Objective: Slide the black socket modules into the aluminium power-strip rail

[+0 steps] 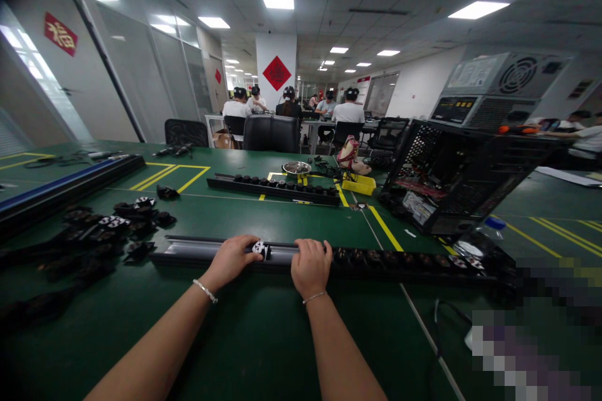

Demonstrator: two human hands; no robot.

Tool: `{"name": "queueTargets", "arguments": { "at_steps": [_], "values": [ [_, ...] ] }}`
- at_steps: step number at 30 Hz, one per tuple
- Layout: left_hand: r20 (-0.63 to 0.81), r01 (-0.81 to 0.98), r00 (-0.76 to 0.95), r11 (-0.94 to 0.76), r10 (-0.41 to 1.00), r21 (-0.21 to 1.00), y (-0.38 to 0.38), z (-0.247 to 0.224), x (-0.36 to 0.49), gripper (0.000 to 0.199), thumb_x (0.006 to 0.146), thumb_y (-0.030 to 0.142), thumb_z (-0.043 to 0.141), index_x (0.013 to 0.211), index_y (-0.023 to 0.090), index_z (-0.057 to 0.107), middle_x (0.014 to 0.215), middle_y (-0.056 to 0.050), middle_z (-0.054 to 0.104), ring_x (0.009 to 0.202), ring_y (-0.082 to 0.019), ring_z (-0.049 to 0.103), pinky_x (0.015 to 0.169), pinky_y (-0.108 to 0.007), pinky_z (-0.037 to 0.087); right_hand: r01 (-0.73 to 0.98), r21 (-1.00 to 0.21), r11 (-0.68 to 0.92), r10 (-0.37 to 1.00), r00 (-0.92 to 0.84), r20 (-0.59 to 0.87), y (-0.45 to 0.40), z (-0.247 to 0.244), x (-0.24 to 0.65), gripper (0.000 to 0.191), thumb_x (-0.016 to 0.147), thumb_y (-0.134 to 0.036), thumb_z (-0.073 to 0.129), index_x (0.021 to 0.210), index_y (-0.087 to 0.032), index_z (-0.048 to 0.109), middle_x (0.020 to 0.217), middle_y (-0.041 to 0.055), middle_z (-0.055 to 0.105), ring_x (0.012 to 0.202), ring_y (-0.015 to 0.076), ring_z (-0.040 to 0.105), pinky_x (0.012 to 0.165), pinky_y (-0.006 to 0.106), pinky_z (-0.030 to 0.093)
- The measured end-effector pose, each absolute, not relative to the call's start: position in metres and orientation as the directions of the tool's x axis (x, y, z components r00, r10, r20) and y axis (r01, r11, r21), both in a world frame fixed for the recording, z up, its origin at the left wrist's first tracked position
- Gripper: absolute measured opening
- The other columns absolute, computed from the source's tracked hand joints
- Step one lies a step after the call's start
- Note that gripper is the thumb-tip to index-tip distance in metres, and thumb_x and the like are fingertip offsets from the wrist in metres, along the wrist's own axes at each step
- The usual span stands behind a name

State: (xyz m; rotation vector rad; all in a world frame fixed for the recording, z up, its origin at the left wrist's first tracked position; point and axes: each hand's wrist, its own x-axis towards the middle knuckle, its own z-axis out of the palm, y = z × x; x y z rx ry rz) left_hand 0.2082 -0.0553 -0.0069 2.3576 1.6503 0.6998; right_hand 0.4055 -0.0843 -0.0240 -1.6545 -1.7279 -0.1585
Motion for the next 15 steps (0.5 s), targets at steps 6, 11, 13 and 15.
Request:
{"name": "queueTargets", "arguments": {
  "at_steps": [6,11,13,15],
  "values": [
    [0.271,0.837,0.269,-0.363,0.924,0.41,-0.056,-0.006,0.202,0.034,0.07,0.036,0.065,0.102,0.022,0.061,0.103,-0.003,0.066,0.098,-0.02,0.057,0.088,-0.03,0.039,0.917,-0.367,0.157,0.816,0.088,0.571,-0.084,-0.024,0.405,0.028,0.075,-0.013,0.04,0.088,-0.023,0.062,0.091,0.0011,0.065,0.092,0.0172,0.052,0.099,0.037,0.015],
    [0.255,0.843,0.27,-0.355,0.929,0.403,-0.055,-0.005,0.197,0.036,0.07,0.037,0.065,0.102,0.022,0.061,0.104,-0.004,0.066,0.099,-0.021,0.057,0.088,-0.032,0.039,0.915,-0.369,0.163,0.811,0.089,0.579,-0.084,-0.026,0.406,0.029,0.074,-0.012,0.04,0.089,-0.023,0.062,0.091,0.0015,0.065,0.092,0.0175,0.051,0.099,0.037,0.015],
    [0.256,0.841,0.275,-0.361,0.927,0.403,-0.054,-0.005,0.195,0.036,0.07,0.037,0.065,0.103,0.021,0.061,0.104,-0.005,0.066,0.099,-0.022,0.057,0.088,-0.032,0.039,0.915,-0.367,0.167,0.81,0.085,0.58,-0.084,-0.026,0.406,0.029,0.074,-0.012,0.039,0.089,-0.023,0.062,0.091,0.0018,0.065,0.092,0.0177,0.051,0.099,0.037,0.015],
    [0.255,0.839,0.276,-0.362,0.927,0.407,-0.053,-0.005,0.191,0.037,0.07,0.037,0.064,0.103,0.021,0.061,0.104,-0.005,0.066,0.098,-0.022,0.058,0.088,-0.032,0.04,0.915,-0.367,0.169,0.808,0.085,0.583,-0.084,-0.026,0.406,0.028,0.074,-0.012,0.039,0.088,-0.023,0.061,0.091,0.0015,0.065,0.092,0.0176,0.051,0.099,0.037,0.015]
  ]
}}
